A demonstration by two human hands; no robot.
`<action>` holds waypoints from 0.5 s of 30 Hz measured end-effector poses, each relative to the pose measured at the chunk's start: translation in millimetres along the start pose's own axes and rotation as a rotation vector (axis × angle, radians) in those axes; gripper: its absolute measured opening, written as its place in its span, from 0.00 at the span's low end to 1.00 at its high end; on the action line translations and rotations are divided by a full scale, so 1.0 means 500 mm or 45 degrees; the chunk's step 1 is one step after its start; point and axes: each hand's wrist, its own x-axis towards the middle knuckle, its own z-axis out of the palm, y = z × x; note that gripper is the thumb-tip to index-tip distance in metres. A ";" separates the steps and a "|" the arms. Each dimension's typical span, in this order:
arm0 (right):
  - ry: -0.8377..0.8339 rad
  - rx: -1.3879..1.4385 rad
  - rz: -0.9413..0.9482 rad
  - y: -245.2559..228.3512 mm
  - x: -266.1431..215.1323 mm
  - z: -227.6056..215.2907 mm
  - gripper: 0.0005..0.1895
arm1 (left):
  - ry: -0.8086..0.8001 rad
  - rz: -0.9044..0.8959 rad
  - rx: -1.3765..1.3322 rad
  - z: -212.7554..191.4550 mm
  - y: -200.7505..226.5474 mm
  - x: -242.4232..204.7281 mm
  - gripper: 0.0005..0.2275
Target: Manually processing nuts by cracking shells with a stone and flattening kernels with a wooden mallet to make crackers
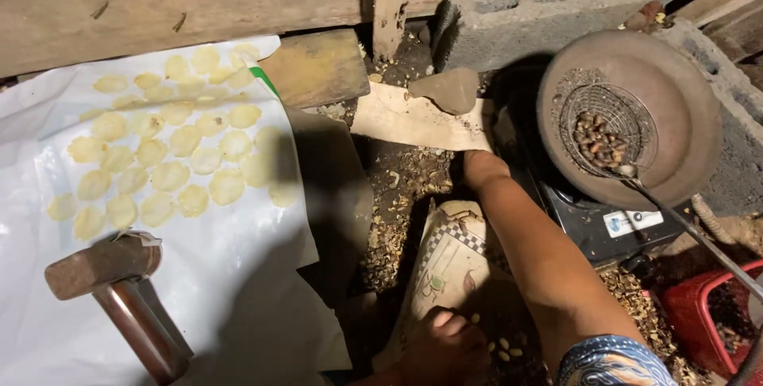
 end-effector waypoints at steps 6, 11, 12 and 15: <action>-0.004 0.090 0.126 -0.072 -0.138 -0.150 0.17 | 0.020 -0.128 0.043 -0.053 0.031 0.040 0.08; 0.245 0.130 0.213 -0.098 -0.406 -0.297 0.17 | 0.191 -0.032 0.168 -0.064 0.030 0.051 0.03; 0.251 0.117 0.217 -0.071 -0.448 -0.291 0.17 | 0.204 -0.028 0.163 -0.031 0.020 0.034 0.03; 0.240 0.299 0.253 0.025 -0.551 -0.231 0.13 | -0.325 -0.421 -0.135 0.047 -0.017 -0.014 0.16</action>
